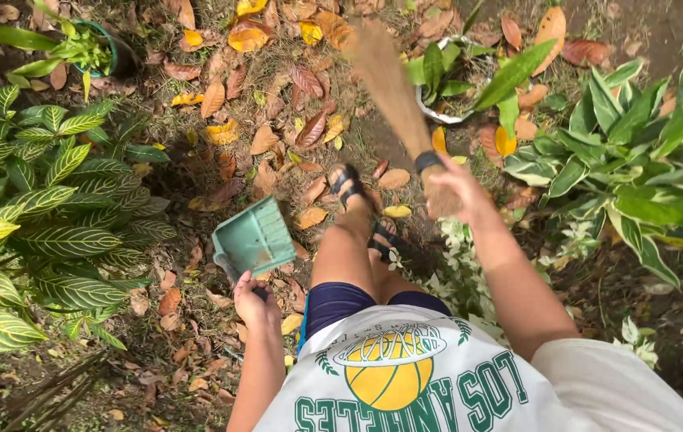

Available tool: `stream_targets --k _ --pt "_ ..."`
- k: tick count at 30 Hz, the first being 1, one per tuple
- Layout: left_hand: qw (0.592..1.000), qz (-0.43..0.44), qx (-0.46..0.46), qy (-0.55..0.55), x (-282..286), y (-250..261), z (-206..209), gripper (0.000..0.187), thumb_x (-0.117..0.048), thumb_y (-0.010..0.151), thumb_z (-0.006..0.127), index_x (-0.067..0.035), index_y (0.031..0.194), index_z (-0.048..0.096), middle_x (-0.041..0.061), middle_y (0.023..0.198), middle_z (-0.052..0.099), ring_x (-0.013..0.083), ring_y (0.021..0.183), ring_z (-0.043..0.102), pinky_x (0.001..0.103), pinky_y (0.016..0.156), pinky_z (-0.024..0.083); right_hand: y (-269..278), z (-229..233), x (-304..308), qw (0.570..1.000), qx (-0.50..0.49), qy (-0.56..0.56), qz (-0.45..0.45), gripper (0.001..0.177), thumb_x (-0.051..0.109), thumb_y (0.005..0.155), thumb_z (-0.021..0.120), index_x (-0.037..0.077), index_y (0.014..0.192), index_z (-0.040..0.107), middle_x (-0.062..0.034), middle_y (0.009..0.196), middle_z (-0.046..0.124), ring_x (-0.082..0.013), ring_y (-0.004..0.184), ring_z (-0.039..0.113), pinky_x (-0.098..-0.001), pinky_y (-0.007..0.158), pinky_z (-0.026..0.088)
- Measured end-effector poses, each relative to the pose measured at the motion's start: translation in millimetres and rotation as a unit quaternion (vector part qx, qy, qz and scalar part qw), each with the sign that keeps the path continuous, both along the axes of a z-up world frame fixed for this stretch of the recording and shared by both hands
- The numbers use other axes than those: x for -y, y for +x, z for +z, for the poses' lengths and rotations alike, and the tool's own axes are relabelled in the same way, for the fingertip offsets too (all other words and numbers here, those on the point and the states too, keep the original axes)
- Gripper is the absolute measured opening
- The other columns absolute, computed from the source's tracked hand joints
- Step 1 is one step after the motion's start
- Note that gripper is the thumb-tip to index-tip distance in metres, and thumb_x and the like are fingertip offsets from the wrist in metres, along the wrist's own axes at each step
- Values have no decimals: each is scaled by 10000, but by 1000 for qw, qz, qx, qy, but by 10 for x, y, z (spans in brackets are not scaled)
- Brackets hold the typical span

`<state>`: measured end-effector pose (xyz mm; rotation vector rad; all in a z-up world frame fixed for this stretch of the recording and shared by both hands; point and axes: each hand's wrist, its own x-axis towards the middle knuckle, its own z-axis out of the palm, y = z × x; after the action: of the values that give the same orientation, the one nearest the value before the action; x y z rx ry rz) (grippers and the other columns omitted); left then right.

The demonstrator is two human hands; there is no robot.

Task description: Sweeping dry leaves and garden debris into a dustpan and a bucket in an outdoor area.

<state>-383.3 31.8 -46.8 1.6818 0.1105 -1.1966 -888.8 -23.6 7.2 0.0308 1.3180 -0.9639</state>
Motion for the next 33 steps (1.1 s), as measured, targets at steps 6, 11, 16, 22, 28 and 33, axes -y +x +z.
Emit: stream_targets --k 6,11,16,22,28,33 --pt "999 -7 -43 9 653 -250 -286 275 -17 924 465 -67 1172 572 25 790 514 137 670 494 276 564 441 -706 -900 1643 986 46 -86 -132 893 161 838 720 60 1617 296 -132 1136 590 -313 805 674 -455 615 602" --pt "996 2 -76 41 1197 -414 -300 251 -30 942 459 -68 1165 567 20 814 529 121 676 495 249 564 434 -544 -1197 2438 990 -107 23 86 927 150 806 788 87 1594 305 -79 1293 485 -288 1099 541 -622 922 455" --pt "994 9 -90 64 1580 -501 -196 261 -6 926 455 -93 1147 563 23 798 519 128 659 485 263 549 427 415 -507 2306 918 -129 154 343 944 178 618 712 233 1536 501 -108 1283 616 -327 1226 558 -613 1121 413" --pt "993 33 -49 100 1757 -483 -157 240 -11 932 447 -100 1116 574 25 782 534 134 657 492 272 567 441 443 -317 1821 924 59 85 368 903 196 685 739 186 1544 460 -99 1188 665 -217 967 640 -417 787 520" --pt "994 52 -51 86 1811 -495 -216 225 2 924 461 -100 1093 570 12 781 520 133 662 491 277 580 447 -186 450 2200 943 126 82 298 824 106 744 701 198 1541 512 -143 1133 678 -186 736 688 -346 535 598" --pt "990 106 -55 81 1801 -729 -122 249 3 905 469 -81 1113 578 15 784 527 130 670 500 274 580 438 -514 434 3268 976 -75 44 200 865 91 755 660 310 1564 442 -140 1348 615 -265 841 650 -404 607 584"
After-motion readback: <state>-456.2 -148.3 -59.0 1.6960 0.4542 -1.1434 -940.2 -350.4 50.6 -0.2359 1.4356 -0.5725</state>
